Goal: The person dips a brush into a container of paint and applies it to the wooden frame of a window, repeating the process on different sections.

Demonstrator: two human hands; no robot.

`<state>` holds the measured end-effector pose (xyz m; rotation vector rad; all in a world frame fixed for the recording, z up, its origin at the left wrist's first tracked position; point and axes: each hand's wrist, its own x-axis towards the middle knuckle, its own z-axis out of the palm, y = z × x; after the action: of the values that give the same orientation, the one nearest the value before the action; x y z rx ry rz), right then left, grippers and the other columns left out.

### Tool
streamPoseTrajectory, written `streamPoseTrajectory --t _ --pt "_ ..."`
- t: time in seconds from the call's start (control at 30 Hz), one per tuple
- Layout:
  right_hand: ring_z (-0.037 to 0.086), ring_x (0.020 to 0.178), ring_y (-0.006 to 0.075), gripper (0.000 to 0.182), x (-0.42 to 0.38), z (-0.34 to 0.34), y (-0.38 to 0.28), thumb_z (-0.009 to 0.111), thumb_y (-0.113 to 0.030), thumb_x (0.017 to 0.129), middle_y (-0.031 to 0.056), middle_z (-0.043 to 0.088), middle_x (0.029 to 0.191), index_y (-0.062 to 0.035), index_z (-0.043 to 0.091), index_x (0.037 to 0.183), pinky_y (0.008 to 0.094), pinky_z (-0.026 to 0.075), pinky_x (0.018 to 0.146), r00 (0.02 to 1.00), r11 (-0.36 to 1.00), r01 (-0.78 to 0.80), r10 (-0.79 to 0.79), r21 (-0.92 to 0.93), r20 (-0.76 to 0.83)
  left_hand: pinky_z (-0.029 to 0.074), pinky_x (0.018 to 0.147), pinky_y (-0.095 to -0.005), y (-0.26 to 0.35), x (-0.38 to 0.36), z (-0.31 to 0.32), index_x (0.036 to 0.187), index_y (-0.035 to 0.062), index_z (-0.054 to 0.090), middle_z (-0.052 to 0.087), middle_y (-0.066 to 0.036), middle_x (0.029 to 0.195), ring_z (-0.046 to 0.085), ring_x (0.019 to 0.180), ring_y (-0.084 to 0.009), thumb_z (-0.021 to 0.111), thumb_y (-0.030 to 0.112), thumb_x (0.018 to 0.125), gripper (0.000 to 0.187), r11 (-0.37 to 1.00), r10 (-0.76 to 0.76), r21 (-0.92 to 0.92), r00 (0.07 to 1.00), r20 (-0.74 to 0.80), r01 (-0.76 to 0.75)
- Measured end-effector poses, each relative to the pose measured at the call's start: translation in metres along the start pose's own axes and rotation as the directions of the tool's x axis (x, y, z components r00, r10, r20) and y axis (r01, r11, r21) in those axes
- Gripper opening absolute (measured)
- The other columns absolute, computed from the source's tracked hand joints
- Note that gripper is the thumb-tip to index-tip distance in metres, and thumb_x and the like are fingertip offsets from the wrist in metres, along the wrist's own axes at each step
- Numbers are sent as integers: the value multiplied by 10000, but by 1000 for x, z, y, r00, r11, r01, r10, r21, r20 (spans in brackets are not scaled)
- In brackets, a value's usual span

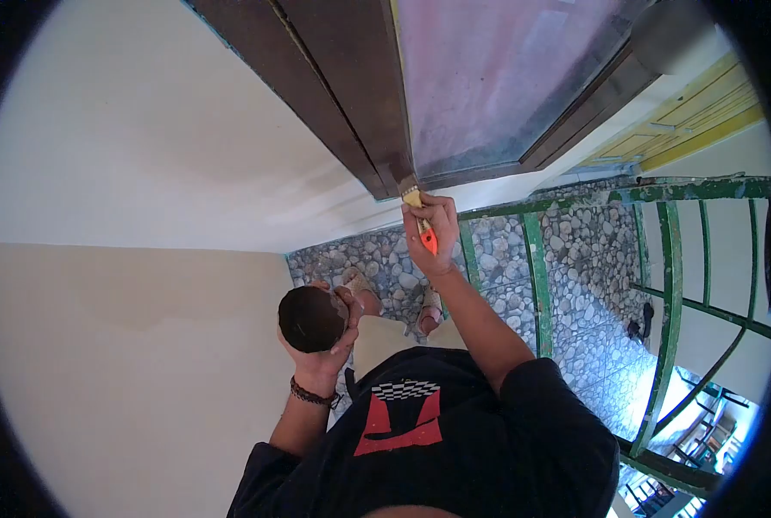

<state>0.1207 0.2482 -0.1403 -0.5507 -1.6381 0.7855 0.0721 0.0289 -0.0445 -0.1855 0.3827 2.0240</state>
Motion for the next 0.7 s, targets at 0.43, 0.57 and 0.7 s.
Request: streamPoseTrajectory --t 0.43,0.57,0.7 --pt "624 881 253 219 22 3 -19 761 51 706 150 587 1033 -35 595 819 303 533 722 992 988 124 -121 89 -33 389 376 -272 -3 4 6 1180 60 524 583 -225 1093 561 826 -348 412 553 883 586 1000 -9 6 1000 -2 9" --pt "618 811 279 167 11 -9 -13 704 60 736 161 596 888 -22 607 845 331 516 711 995 996 -84 81 42 59 408 385 -231 -1 3 6 1156 74 541 528 -227 1073 479 842 -299 528 430 907 434 997 -12 71 1000 -7 13" --pt "601 761 270 185 84 -5 -52 701 63 720 141 600 889 -21 621 864 338 491 680 995 996 80 -82 29 61 401 374 -236 -1 3 3 1157 75 542 526 -216 1068 485 834 -305 522 434 906 438 998 -2 60 1000 -26 3"
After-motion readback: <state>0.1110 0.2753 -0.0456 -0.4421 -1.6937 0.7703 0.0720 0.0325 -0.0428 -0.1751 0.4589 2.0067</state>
